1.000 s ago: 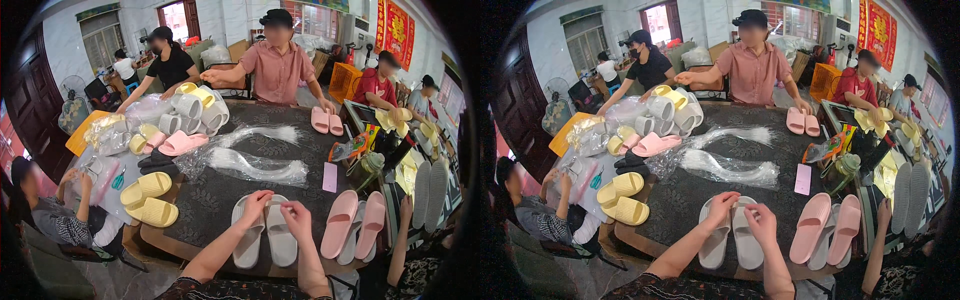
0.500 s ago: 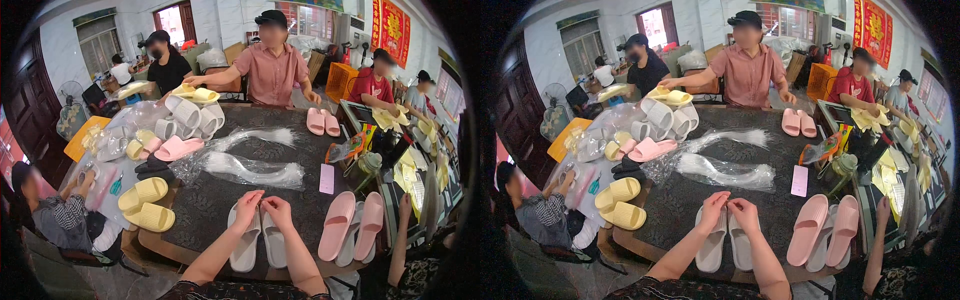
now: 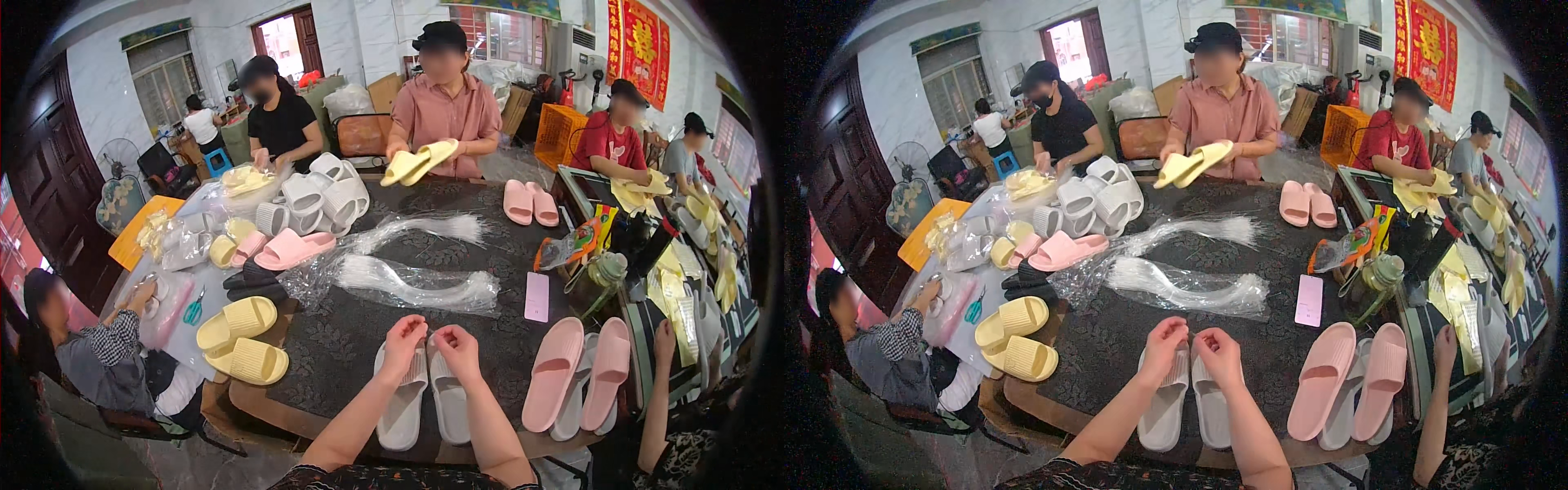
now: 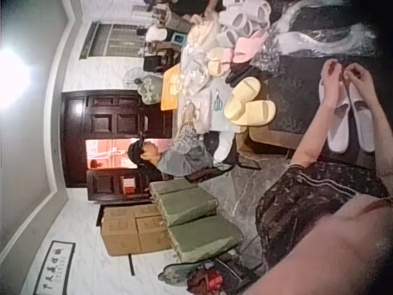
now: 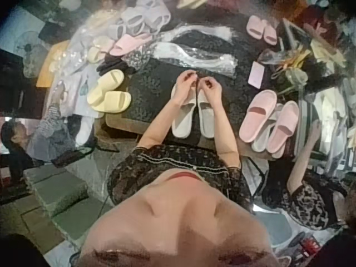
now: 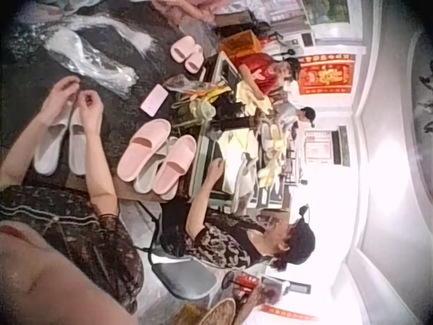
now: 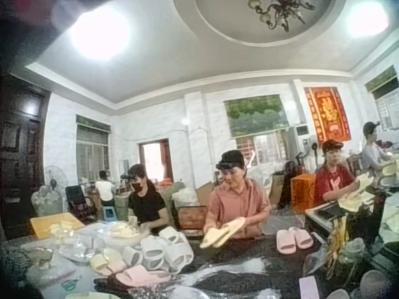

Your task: The person connects pairs of slippers together by threading plastic fasteners through them by hand.

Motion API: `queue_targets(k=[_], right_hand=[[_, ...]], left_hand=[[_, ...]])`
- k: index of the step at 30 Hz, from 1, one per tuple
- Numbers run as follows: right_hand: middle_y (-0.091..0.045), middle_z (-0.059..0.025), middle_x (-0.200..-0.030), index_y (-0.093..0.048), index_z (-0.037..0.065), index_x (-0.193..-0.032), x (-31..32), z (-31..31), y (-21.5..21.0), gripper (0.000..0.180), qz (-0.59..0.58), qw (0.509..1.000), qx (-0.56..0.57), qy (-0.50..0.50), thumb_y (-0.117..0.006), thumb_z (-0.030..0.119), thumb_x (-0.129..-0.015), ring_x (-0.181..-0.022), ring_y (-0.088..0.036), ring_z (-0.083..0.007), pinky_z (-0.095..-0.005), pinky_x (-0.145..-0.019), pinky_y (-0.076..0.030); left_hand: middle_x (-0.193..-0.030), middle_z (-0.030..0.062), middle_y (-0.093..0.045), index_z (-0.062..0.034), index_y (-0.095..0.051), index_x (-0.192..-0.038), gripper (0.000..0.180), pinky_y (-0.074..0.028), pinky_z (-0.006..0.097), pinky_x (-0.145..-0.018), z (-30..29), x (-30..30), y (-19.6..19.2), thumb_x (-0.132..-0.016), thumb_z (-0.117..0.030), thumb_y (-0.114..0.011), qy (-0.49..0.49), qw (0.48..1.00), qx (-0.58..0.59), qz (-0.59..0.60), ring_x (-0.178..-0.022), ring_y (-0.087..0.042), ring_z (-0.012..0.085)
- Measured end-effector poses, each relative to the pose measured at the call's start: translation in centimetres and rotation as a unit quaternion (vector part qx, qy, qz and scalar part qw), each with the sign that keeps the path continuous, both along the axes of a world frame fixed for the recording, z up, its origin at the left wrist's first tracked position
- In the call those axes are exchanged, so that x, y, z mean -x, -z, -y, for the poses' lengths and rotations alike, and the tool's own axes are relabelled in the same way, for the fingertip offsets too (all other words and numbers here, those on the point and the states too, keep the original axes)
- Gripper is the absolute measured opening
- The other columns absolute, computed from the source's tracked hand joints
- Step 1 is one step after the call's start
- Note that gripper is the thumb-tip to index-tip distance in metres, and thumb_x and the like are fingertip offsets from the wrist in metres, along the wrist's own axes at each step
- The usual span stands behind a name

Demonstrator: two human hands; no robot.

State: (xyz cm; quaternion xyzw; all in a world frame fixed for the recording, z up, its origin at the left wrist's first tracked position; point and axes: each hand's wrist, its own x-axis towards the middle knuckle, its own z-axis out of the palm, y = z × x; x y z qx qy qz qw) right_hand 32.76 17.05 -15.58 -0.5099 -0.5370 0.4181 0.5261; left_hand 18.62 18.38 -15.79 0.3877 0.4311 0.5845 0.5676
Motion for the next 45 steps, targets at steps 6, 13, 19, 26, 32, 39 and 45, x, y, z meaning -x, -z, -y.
queue_targets(k=[6, 13, 19, 26, 32, 39, 45], right_hand=[[-0.064, 0.0019, -0.076, -0.068, 0.002, -0.091, -0.2, -0.4, 0.6, 0.01, -0.088, 0.996, -0.007, -0.012, -0.067, 0.009, -0.083, -0.066, -0.052, -0.003, -0.0196, -0.06, -0.044], [-0.064, 0.0026, -0.077, -0.07, 0.002, -0.09, 0.1, -0.2, -0.2, 0.01, -0.069, 0.998, 0.006, -0.009, -0.068, 0.009, -0.083, -0.065, -0.051, -0.0023, -0.0192, -0.059, -0.043], [-0.064, 0.0024, -0.077, -0.069, 0.001, -0.089, -0.1, -0.5, 0.6, 0.01, -0.062, 0.998, -0.009, -0.002, -0.069, 0.01, -0.083, -0.066, -0.053, -0.0035, -0.0196, -0.06, -0.044], [-0.063, 0.002, -0.077, -0.068, 0.001, -0.09, -0.1, -0.2, -0.1, 0.011, -0.112, 0.993, 0.013, -0.025, -0.068, 0.011, -0.084, -0.067, -0.054, -0.0036, -0.0195, -0.061, -0.044], [-0.064, 0.0012, -0.08, -0.067, 0.002, -0.09, -0.3, -0.3, 0.3, 0.007, -0.113, 0.993, 0.02, -0.034, -0.066, 0.008, -0.085, -0.069, -0.055, -0.0043, -0.0195, -0.063, -0.045], [-0.06, 0.0043, -0.078, -0.063, 0.004, -0.086, -0.3, -0.2, -0.5, 0.005, -0.129, 0.991, 0.009, -0.024, -0.066, 0.007, -0.084, -0.069, -0.053, -0.0027, -0.0186, -0.062, -0.043], [-0.06, 0.0049, -0.077, -0.063, 0.003, -0.086, -0.6, -0.4, -0.2, 0.005, -0.135, 0.99, 0.014, -0.024, -0.065, 0.007, -0.084, -0.068, -0.052, -0.0019, -0.0182, -0.062, -0.042]], left_hand=[[-0.092, 0.0014, -0.065, -0.0021, -0.066, -0.103, 0.018, -0.047, 0.022, -0.074, 0.3, 0.0, -0.8, -0.088, -0.012, -0.063, 0.058, 0.993, -0.034, -0.099, -0.083, -0.058, 0.0074], [-0.092, 0.0012, -0.066, -0.0013, -0.068, -0.103, 0.019, -0.045, 0.021, -0.073, 0.3, 0.0, -0.6, -0.087, -0.012, -0.064, 0.051, 0.998, -0.027, -0.031, -0.08, -0.057, 0.0069], [-0.09, 0.0005, -0.066, -0.0014, -0.069, -0.102, 0.019, -0.045, 0.021, -0.072, 0.3, 0.0, -0.9, -0.087, -0.012, -0.065, 0.047, 0.995, -0.025, -0.081, -0.079, -0.056, 0.0067], [-0.09, 0.0014, -0.066, -0.0013, -0.069, -0.1, 0.018, -0.046, 0.022, -0.074, 0.4, 0.0, -1.1, -0.086, -0.011, -0.065, 0.049, 0.996, -0.017, -0.066, -0.081, -0.058, 0.0074], [-0.093, 0.0029, -0.067, -0.0007, -0.069, -0.102, 0.018, -0.046, 0.023, -0.077, 0.3, 0.0, -0.6, -0.087, -0.01, -0.064, 0.064, 0.994, -0.04, -0.076, -0.085, -0.059, 0.0084], [-0.094, 0.0022, -0.065, 0.0001, -0.066, -0.104, 0.018, -0.046, 0.023, -0.079, 0.3, 0.0, -0.6, -0.088, -0.007, -0.061, 0.071, 0.994, -0.055, -0.06, -0.087, -0.058, 0.0083], [-0.09, -0.0011, -0.063, -0.0016, -0.065, -0.1, 0.015, -0.046, 0.023, -0.077, 0.2, 0.2, -0.5, -0.088, -0.011, -0.063, 0.089, 0.996, -0.026, -0.017, -0.083, -0.056, 0.0066]])
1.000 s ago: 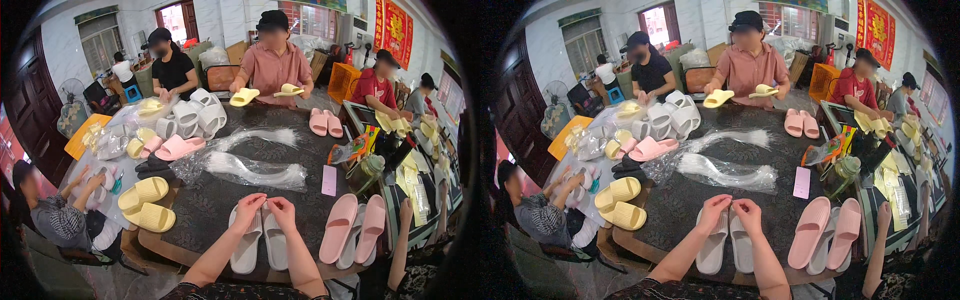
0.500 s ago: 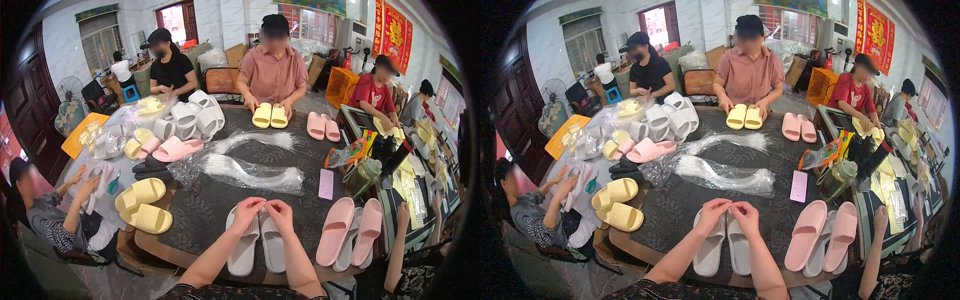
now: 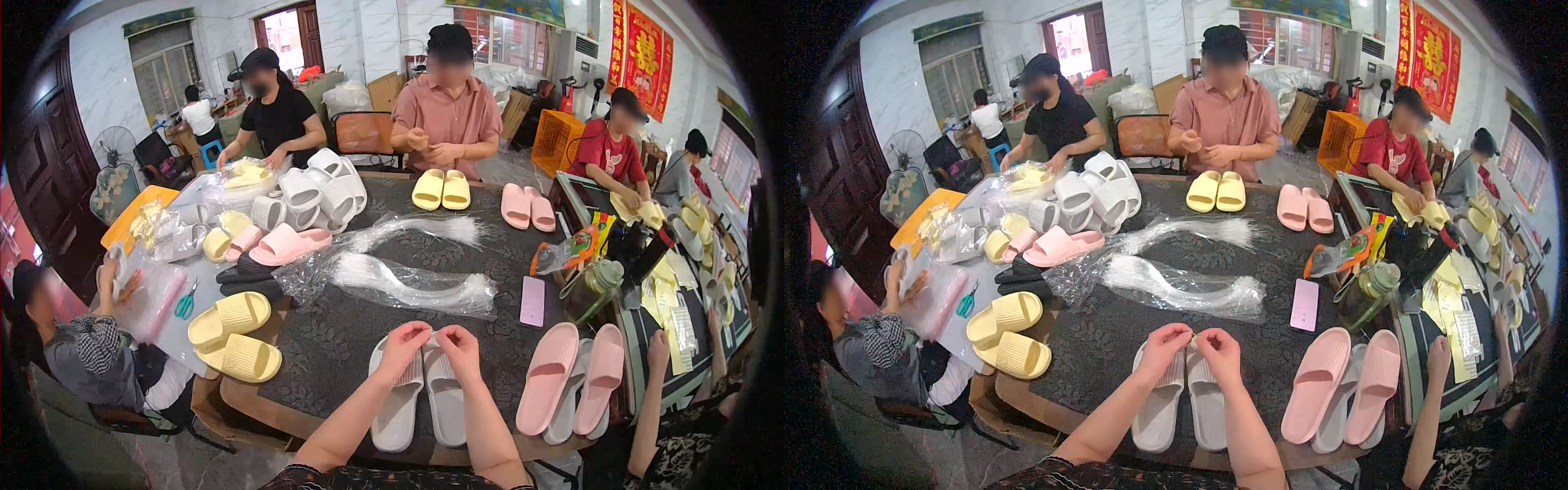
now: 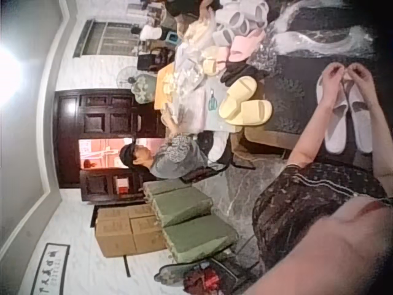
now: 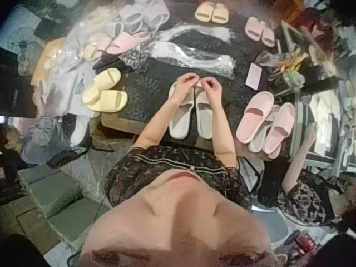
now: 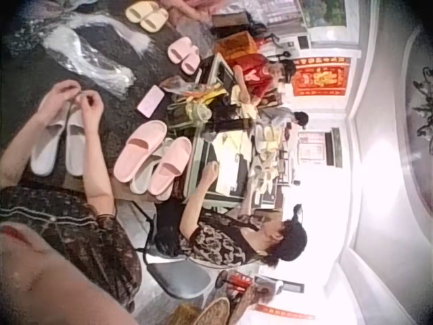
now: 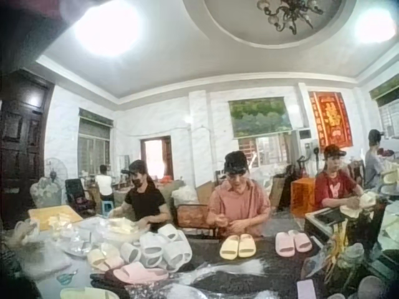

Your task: The person connects pairs of slippers together by threading plastic fasteners through them by hand.

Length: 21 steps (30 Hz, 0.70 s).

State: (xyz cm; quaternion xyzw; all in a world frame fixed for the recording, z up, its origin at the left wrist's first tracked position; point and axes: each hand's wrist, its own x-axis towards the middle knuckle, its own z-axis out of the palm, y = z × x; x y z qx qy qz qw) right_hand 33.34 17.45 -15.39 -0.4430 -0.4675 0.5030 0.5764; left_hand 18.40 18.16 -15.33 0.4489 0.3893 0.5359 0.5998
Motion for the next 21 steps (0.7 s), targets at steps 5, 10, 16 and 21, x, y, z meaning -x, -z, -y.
queue_targets(k=[5, 10, 16, 21], right_hand=[[-0.059, 0.0057, -0.079, -0.062, 0.004, -0.086, 0.0, 0.0, 0.2, 0.002, 0.008, 1.0, 0.003, -0.011, -0.063, 0.005, -0.085, -0.072, -0.051, -0.0021, -0.0182, -0.066, -0.041], [-0.057, 0.0063, -0.078, -0.062, 0.004, -0.085, -0.3, -0.1, 0.8, 0.004, 0.044, 0.999, -0.002, -0.006, -0.061, 0.007, -0.087, -0.071, -0.05, -0.0018, -0.0182, -0.065, -0.04], [-0.056, 0.0066, -0.076, -0.061, 0.004, -0.083, 0.2, 0.3, -0.6, 0.006, 0.008, 1.0, 0.017, 0.0, -0.061, 0.008, -0.087, -0.069, -0.049, -0.0019, -0.0182, -0.063, -0.04], [-0.057, 0.0062, -0.075, -0.061, 0.004, -0.082, 0.2, 0.3, -0.6, 0.006, 0.035, 0.999, 0.018, -0.008, -0.061, 0.008, -0.087, -0.068, -0.049, -0.0017, -0.0179, -0.062, -0.04]], left_hand=[[-0.085, -0.0017, -0.062, -0.0013, -0.065, -0.099, 0.016, -0.045, 0.022, -0.072, 0.1, 0.0, -0.3, -0.089, -0.013, -0.063, 0.01, 1.0, 0.014, -0.001, -0.078, -0.055, 0.0062], [-0.084, -0.0016, -0.063, -0.0017, -0.065, -0.099, 0.016, -0.046, 0.022, -0.069, 0.0, 0.0, -0.5, -0.089, -0.013, -0.063, 0.035, 0.999, 0.023, 0.008, -0.074, -0.055, 0.0061], [-0.083, -0.0007, -0.063, -0.0012, -0.065, -0.099, 0.016, -0.046, 0.021, -0.068, -0.1, 0.1, -0.4, -0.089, -0.013, -0.063, 0.045, 0.998, 0.033, 0.002, -0.073, -0.056, 0.0062], [-0.081, -0.0011, -0.063, -0.0006, -0.066, -0.098, 0.017, -0.046, 0.021, -0.066, 0.1, -0.1, -0.5, -0.089, -0.014, -0.062, 0.04, 0.998, 0.027, -0.044, -0.072, -0.056, 0.0055]])
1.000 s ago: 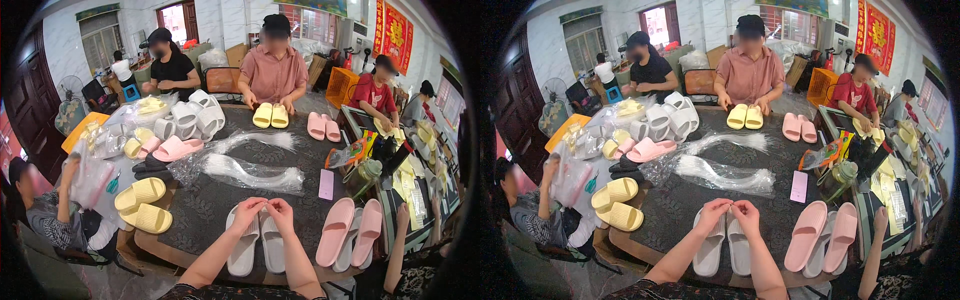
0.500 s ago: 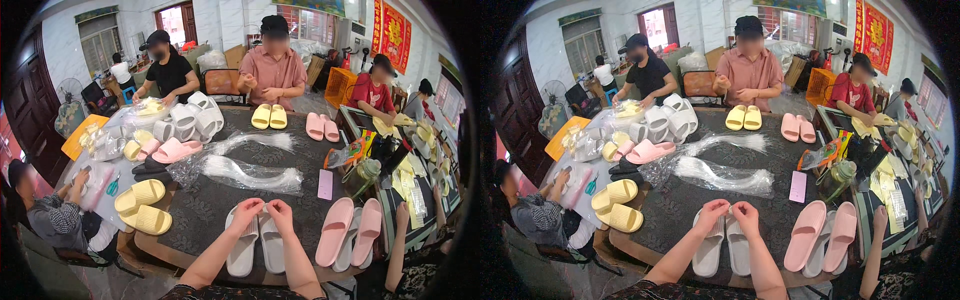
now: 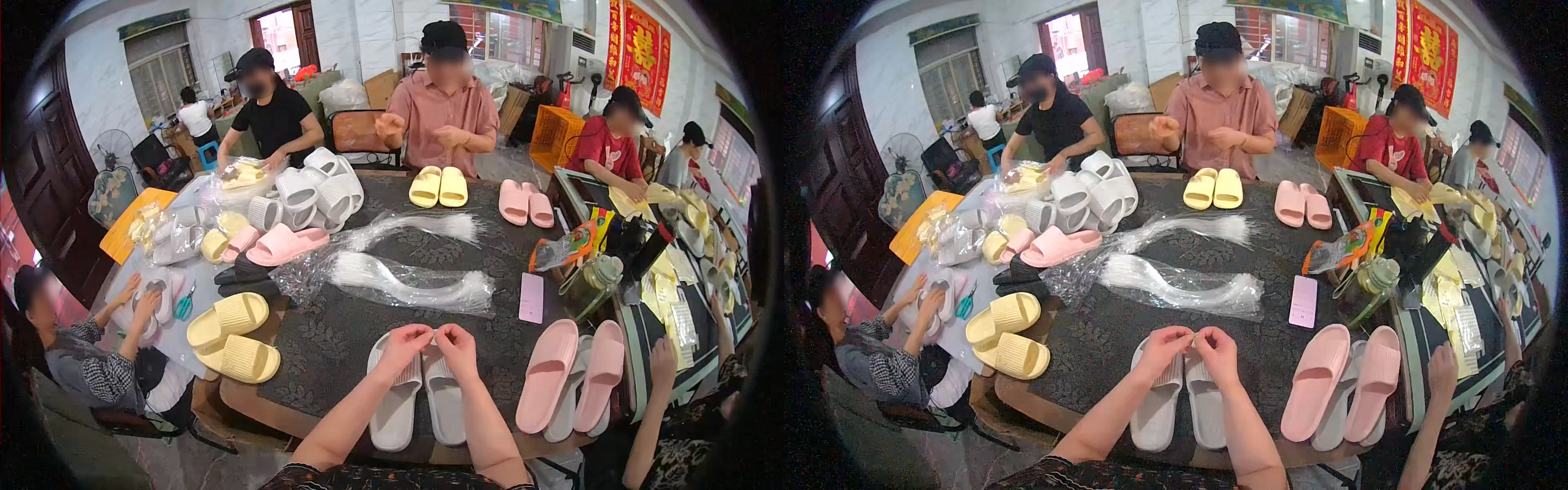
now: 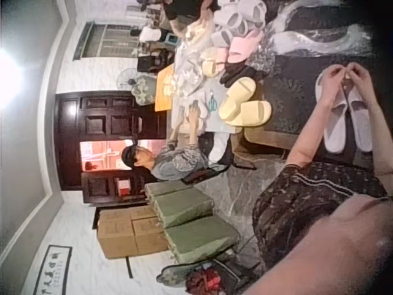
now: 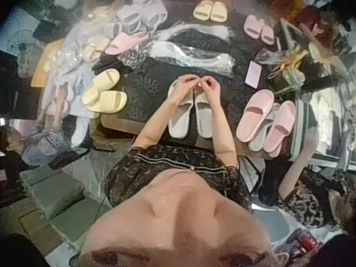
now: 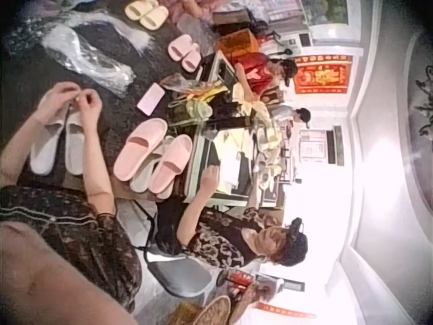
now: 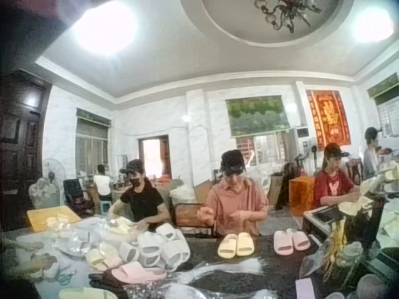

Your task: The person connects pairs of slippers together by threading plastic fasteners through them by hand.

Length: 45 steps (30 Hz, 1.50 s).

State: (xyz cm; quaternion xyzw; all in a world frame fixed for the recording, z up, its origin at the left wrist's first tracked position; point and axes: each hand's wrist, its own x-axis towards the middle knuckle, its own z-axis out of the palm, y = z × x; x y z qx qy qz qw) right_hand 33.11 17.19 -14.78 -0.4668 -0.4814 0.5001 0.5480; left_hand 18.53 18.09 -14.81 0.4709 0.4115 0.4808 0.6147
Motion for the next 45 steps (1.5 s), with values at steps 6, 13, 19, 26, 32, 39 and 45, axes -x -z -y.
queue_targets(k=[6, 13, 19, 26, 32, 39, 45], right_hand=[[-0.058, 0.0053, -0.076, -0.063, 0.003, -0.084, -0.1, -0.3, 0.7, 0.005, 0.009, 1.0, -0.015, 0.006, -0.062, 0.008, -0.086, -0.067, -0.05, -0.0019, -0.0184, -0.061, -0.042], [-0.059, 0.0042, -0.076, -0.064, 0.001, -0.087, -0.1, -0.4, 0.7, 0.008, 0.014, 0.999, -0.021, 0.02, -0.063, 0.009, -0.086, -0.067, -0.051, -0.0021, -0.0189, -0.061, -0.043], [-0.06, 0.0034, -0.076, -0.063, 0.0, -0.089, 0.1, -0.1, 0.5, 0.01, 0.046, 0.999, -0.022, 0.011, -0.061, 0.01, -0.087, -0.068, -0.051, -0.0029, -0.0206, -0.062, -0.043], [-0.06, 0.0015, -0.076, -0.062, -0.001, -0.089, 0.0, -0.3, 1.3, 0.014, 0.072, 0.997, -0.011, -0.005, -0.059, 0.013, -0.09, -0.069, -0.052, -0.0041, -0.0223, -0.063, -0.045], [-0.058, 0.0022, -0.075, -0.061, 0.0, -0.088, 0.1, -0.2, 1.0, 0.014, 0.077, 0.997, -0.018, -0.006, -0.057, 0.013, -0.091, -0.068, -0.051, -0.0042, -0.0222, -0.062, -0.044], [-0.058, 0.0037, -0.075, -0.062, 0.001, -0.087, 0.2, -0.4, 1.3, 0.011, 0.051, 0.998, -0.04, 0.018, -0.06, 0.013, -0.088, -0.065, -0.049, -0.0022, -0.0202, -0.059, -0.042], [-0.057, 0.0054, -0.076, -0.062, 0.003, -0.087, -0.1, -0.2, 0.7, 0.008, 0.069, 0.997, -0.028, -0.005, -0.061, 0.011, -0.088, -0.066, -0.047, -0.0014, -0.0189, -0.06, -0.041]], left_hand=[[-0.084, -0.0003, -0.064, -0.0004, -0.066, -0.099, 0.016, -0.047, 0.022, -0.068, 0.0, -0.1, 0.3, -0.088, -0.012, -0.063, -0.026, 0.999, -0.026, -0.029, -0.075, -0.057, 0.0067], [-0.083, -0.0022, -0.062, -0.0007, -0.065, -0.097, 0.014, -0.045, 0.021, -0.068, 0.1, -0.1, 0.1, -0.088, -0.012, -0.063, -0.046, 0.998, -0.026, 0.019, -0.075, -0.056, 0.0056], [-0.083, -0.0029, -0.062, -0.0013, -0.065, -0.096, 0.015, -0.044, 0.021, -0.068, 0.2, 0.3, -0.3, -0.088, -0.013, -0.062, -0.036, 0.999, -0.014, 0.004, -0.074, -0.055, 0.0049], [-0.081, -0.0029, -0.062, -0.0021, -0.066, -0.096, 0.016, -0.044, 0.021, -0.065, -0.1, 0.3, 0.4, -0.089, -0.016, -0.061, -0.016, 1.0, -0.002, -0.018, -0.072, -0.054, 0.0043], [-0.081, -0.0032, -0.062, -0.0017, -0.066, -0.095, 0.015, -0.044, 0.021, -0.065, -0.1, 0.0, 0.7, -0.09, -0.014, -0.06, -0.004, 0.999, -0.01, -0.035, -0.072, -0.054, 0.0045], [-0.083, -0.0034, -0.061, -0.0001, -0.065, -0.097, 0.016, -0.043, 0.02, -0.068, 0.0, -0.1, 0.4, -0.091, -0.014, -0.059, -0.018, 1.0, -0.017, -0.018, -0.076, -0.054, 0.0044], [-0.083, -0.0043, -0.06, -0.0019, -0.065, -0.096, 0.016, -0.042, 0.02, -0.069, 0.0, 0.1, 0.4, -0.09, -0.015, -0.059, -0.016, 1.0, 0.0, 0.005, -0.076, -0.053, 0.0036]])
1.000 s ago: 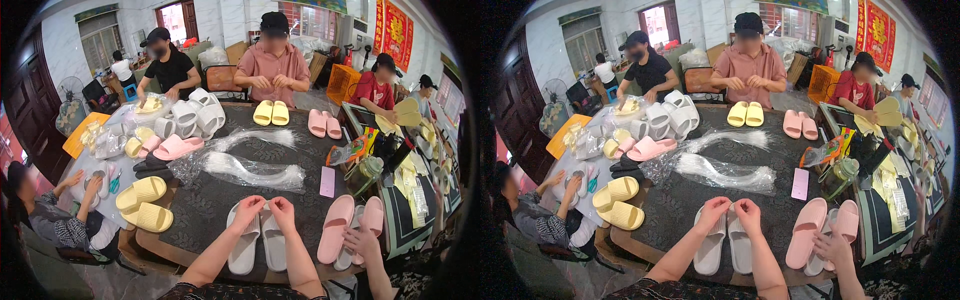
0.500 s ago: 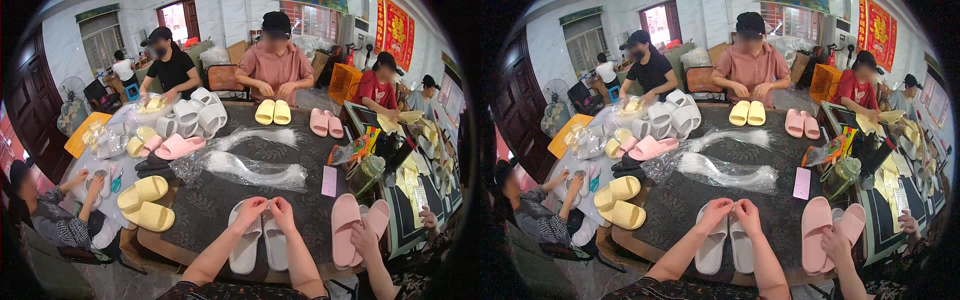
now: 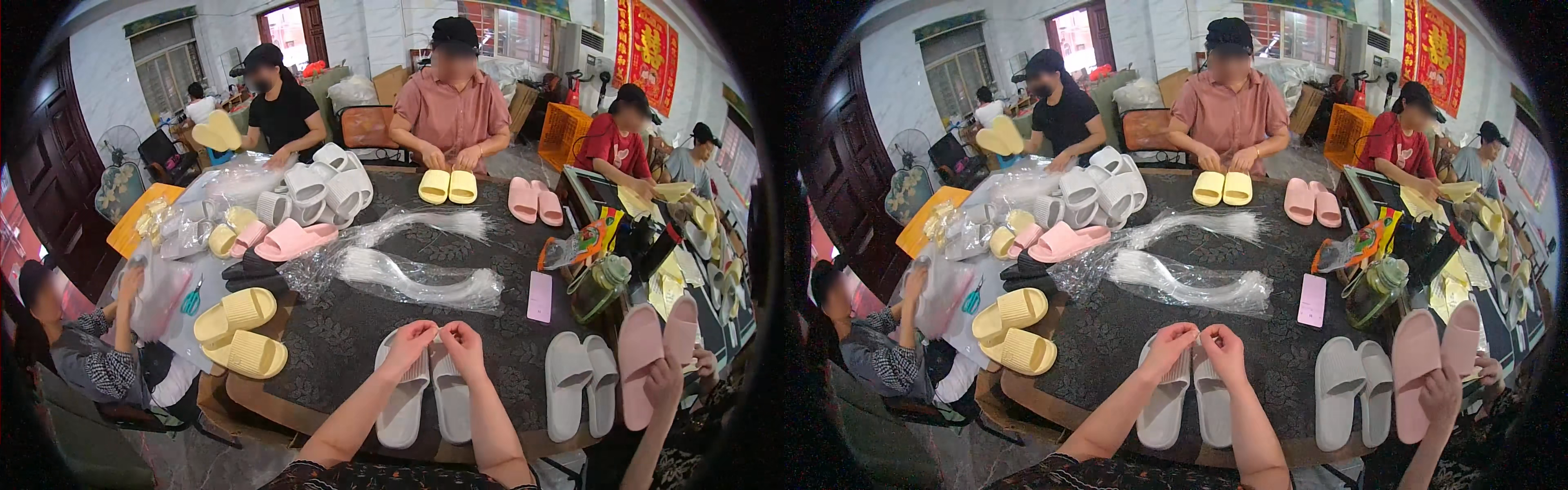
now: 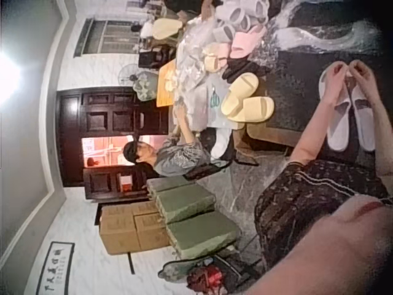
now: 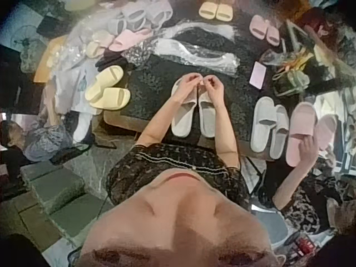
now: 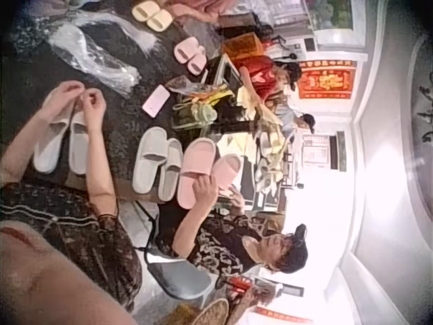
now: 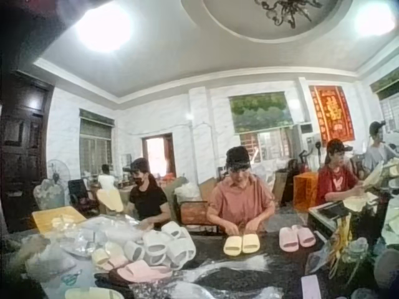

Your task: The person connects pairs of slippers together by threading plastic fasteners through them by hand.

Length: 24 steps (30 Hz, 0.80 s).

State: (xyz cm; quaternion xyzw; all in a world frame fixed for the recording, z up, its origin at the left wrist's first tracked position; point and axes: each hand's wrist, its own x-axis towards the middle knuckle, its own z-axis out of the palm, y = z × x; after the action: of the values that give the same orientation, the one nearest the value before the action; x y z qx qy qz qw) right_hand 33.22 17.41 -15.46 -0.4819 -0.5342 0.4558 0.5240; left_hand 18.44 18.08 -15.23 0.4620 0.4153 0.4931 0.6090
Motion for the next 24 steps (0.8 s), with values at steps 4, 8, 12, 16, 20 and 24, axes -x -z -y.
queue_targets(k=[4, 8, 12, 16, 20, 24], right_hand=[[-0.057, 0.0057, -0.074, -0.063, 0.003, -0.088, 0.0, -0.3, 1.2, 0.01, -0.027, 1.0, -0.007, 0.0, -0.061, 0.012, -0.087, -0.064, -0.047, -0.0011, -0.0191, -0.057, -0.04], [-0.057, 0.0057, -0.074, -0.063, 0.002, -0.088, 0.0, -0.3, 1.1, 0.011, -0.017, 1.0, 0.004, -0.01, -0.061, 0.013, -0.088, -0.065, -0.047, -0.001, -0.0194, -0.058, -0.04], [-0.057, 0.0052, -0.074, -0.063, 0.002, -0.086, 0.1, -0.2, 1.0, 0.012, -0.014, 1.0, 0.013, -0.004, -0.06, 0.013, -0.089, -0.066, -0.048, -0.0012, -0.0195, -0.059, -0.041], [-0.058, 0.0048, -0.074, -0.063, 0.002, -0.086, 0.0, -0.2, 1.1, 0.012, -0.015, 1.0, 0.004, -0.009, -0.059, 0.012, -0.089, -0.067, -0.048, -0.0019, -0.0193, -0.06, -0.041], [-0.058, 0.0047, -0.075, -0.062, 0.002, -0.086, 0.0, -0.2, 0.9, 0.011, -0.032, 0.999, 0.013, -0.011, -0.059, 0.012, -0.089, -0.067, -0.049, -0.0021, -0.0196, -0.061, -0.042], [-0.058, 0.0049, -0.076, -0.062, 0.003, -0.087, 0.1, -0.3, 0.5, 0.01, -0.034, 0.999, 0.01, -0.014, -0.06, 0.013, -0.088, -0.068, -0.049, -0.0017, -0.0192, -0.061, -0.042]], left_hand=[[-0.083, -0.0043, -0.06, -0.0021, -0.065, -0.096, 0.015, -0.042, 0.02, -0.068, -0.1, 0.1, -0.2, -0.09, -0.015, -0.06, 0.016, 1.0, 0.0, -0.001, -0.076, -0.053, 0.0036], [-0.082, -0.0044, -0.061, -0.0025, -0.066, -0.096, 0.015, -0.042, 0.02, -0.067, -0.1, 0.2, -0.4, -0.089, -0.015, -0.06, 0.017, 0.999, 0.026, -0.006, -0.074, -0.053, 0.0037], [-0.08, -0.0046, -0.062, -0.0033, -0.067, -0.093, 0.014, -0.042, 0.02, -0.066, -0.2, 0.3, 0.0, -0.088, -0.015, -0.061, 0.02, 0.999, 0.033, -0.014, -0.073, -0.053, 0.0039], [-0.08, -0.0047, -0.062, -0.0037, -0.068, -0.093, 0.014, -0.042, 0.02, -0.066, -0.1, 0.0, -0.4, -0.088, -0.015, -0.061, 0.015, 0.999, 0.03, -0.014, -0.073, -0.053, 0.0037], [-0.081, -0.0044, -0.062, -0.0035, -0.068, -0.094, 0.014, -0.042, 0.02, -0.067, -0.3, 0.1, 0.1, -0.089, -0.015, -0.061, 0.025, 0.999, 0.034, -0.02, -0.073, -0.053, 0.0037], [-0.084, -0.004, -0.062, -0.0033, -0.066, -0.097, 0.015, -0.042, 0.019, -0.067, -0.3, 0.1, 0.8, -0.09, -0.015, -0.061, 0.007, 1.0, 0.009, -0.025, -0.074, -0.054, 0.004]])
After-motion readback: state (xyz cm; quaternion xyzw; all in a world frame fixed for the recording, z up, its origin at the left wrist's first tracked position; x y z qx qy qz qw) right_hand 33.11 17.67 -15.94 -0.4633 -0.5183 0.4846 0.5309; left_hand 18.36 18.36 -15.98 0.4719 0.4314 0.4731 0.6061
